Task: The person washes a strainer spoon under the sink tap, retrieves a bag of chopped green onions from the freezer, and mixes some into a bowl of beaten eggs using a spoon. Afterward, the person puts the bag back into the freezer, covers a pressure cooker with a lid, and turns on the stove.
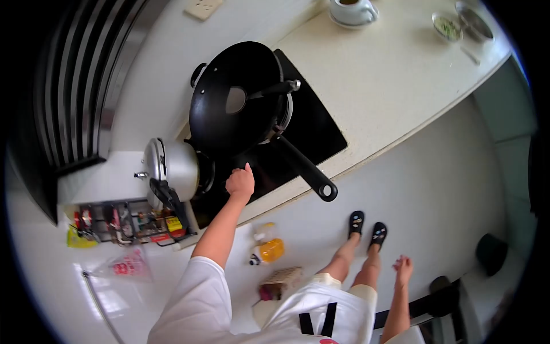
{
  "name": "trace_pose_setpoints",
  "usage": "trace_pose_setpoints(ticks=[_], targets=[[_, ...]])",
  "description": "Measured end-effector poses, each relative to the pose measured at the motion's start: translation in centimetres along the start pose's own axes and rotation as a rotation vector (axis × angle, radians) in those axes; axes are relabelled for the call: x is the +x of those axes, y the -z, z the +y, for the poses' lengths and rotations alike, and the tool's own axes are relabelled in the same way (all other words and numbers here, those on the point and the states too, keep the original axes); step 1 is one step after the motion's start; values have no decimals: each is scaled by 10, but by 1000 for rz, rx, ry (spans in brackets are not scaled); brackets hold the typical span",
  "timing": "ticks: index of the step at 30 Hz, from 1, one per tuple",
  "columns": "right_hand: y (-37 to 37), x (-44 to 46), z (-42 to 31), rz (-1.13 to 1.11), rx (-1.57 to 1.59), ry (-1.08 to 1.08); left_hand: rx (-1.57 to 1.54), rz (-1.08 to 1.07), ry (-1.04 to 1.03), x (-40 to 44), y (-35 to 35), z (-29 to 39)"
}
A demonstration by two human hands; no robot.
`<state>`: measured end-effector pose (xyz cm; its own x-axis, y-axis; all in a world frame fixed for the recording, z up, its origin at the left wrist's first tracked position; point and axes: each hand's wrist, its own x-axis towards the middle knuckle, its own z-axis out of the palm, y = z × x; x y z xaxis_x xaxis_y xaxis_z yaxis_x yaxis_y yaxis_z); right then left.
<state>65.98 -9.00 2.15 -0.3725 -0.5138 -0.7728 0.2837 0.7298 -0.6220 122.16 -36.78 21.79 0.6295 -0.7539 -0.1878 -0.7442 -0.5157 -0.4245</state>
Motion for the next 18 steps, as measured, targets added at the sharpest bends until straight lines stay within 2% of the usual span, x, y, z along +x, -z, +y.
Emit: trace_pose_setpoints(ticks=[3, 7, 9, 11, 14, 18], targets=[[-45, 21, -18, -74, 14, 56, 51, -96, 97, 1, 8, 13], [-36, 26, 2, -141, 30, 27, 66, -82, 153, -2, 9, 22], [-15, 23, 20, -106, -32, -35, 33, 84, -74, 47, -72, -43], [24, 31, 64, -47, -27, -146, 138, 59, 90, 25, -34, -4], [99, 44, 135, 105, -107, -320, 283, 91, 108, 19, -25, 13], [169, 51, 157, 173, -41, -295, 312, -14, 145, 26, -23, 8]])
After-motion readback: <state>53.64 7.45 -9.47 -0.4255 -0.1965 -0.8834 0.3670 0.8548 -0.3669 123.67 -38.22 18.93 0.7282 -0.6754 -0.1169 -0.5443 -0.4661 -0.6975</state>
